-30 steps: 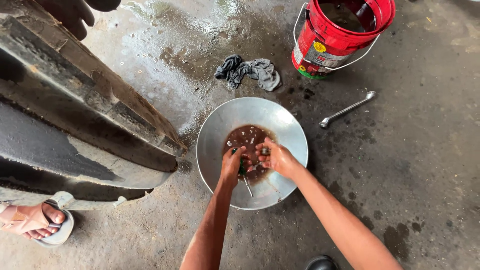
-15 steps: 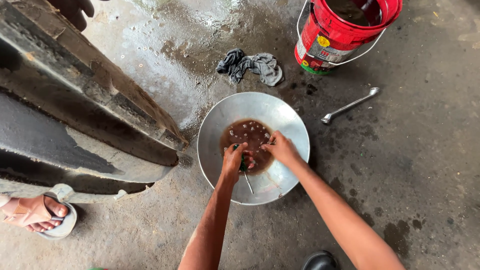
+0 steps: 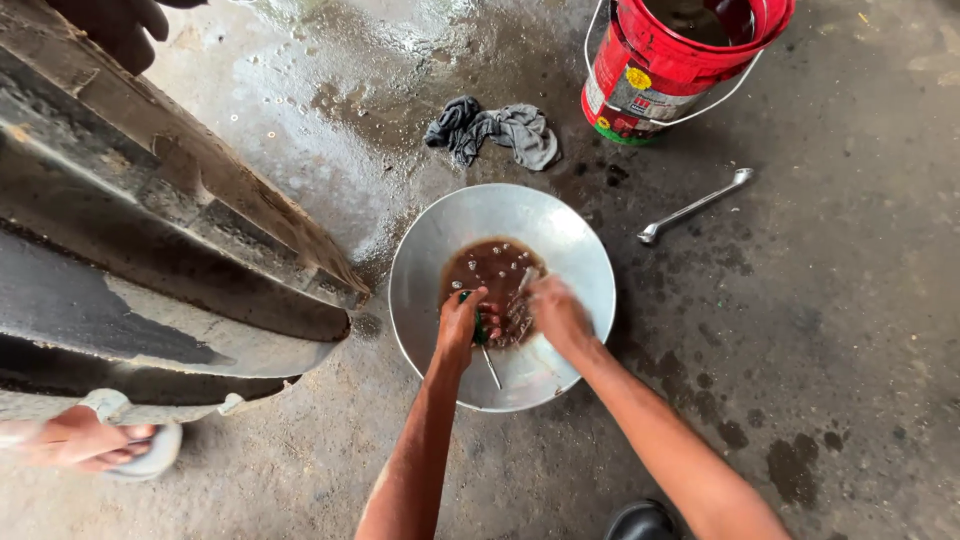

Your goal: Cleaning small engine or fuel system parts in a bowl of dark solvent or oil using a screwdriver to scrape residue.

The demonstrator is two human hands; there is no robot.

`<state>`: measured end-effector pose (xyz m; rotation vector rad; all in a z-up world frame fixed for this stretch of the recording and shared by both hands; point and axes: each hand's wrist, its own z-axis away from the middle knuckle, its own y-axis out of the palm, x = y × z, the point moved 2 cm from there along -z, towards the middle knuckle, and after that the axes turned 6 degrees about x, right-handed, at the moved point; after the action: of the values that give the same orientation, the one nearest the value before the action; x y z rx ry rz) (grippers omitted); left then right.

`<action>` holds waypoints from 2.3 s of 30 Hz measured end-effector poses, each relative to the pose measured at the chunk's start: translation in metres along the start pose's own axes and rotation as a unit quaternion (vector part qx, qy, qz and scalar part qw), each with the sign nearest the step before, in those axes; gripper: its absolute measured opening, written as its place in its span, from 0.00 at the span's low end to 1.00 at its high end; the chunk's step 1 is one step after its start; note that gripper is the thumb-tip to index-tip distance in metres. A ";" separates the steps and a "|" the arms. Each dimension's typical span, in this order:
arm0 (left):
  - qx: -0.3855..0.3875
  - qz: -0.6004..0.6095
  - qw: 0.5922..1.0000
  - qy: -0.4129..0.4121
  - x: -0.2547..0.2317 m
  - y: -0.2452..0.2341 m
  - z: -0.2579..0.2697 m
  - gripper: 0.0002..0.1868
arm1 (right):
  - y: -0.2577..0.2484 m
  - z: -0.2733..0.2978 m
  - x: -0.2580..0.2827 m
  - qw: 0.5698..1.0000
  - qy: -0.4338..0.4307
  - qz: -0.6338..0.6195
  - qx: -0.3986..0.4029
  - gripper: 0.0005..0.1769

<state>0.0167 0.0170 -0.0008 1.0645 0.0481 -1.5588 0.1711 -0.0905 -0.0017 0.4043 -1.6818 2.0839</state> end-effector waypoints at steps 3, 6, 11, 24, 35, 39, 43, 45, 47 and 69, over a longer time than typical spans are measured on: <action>-0.021 -0.018 0.999 -0.021 -0.003 0.000 0.009 0.13 | -0.012 0.004 0.013 0.975 0.075 0.088 -0.188 0.18; 0.024 0.017 0.999 0.020 0.001 0.001 0.003 0.14 | -0.043 0.010 0.050 0.999 0.049 -0.018 -0.005 0.22; 0.004 0.008 1.000 0.009 -0.003 0.003 0.009 0.13 | -0.017 0.003 0.021 0.986 0.163 -0.018 0.023 0.17; -0.003 -0.022 1.000 0.004 -0.004 0.011 0.003 0.13 | -0.086 0.017 0.011 0.686 0.102 -0.719 0.046 0.14; 0.000 -0.016 1.000 -0.006 -0.003 0.018 0.003 0.13 | -0.154 0.026 0.046 0.789 0.150 -0.595 0.039 0.21; -0.007 -0.037 0.999 -0.003 -0.005 0.017 0.004 0.14 | -0.124 0.019 0.021 0.728 0.109 -0.677 0.030 0.26; -0.004 -0.031 0.999 -0.009 0.002 0.014 0.000 0.14 | -0.057 0.009 -0.005 0.927 0.055 -0.369 0.041 0.19; 0.013 -0.018 1.000 0.004 0.001 0.015 -0.012 0.14 | -0.041 -0.004 -0.018 0.981 0.050 -0.182 0.040 0.19; 0.004 -0.007 1.000 -0.011 0.009 0.008 -0.008 0.14 | -0.020 -0.003 -0.019 0.934 0.165 -0.302 0.090 0.19; -0.007 -0.016 1.000 -0.004 -0.008 0.010 0.001 0.13 | -0.130 -0.016 0.053 0.973 0.059 -0.146 0.169 0.16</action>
<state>0.0228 0.0197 0.0102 1.0499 0.0706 -1.5887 0.1910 -0.0445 0.1309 0.5829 -1.1220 2.1212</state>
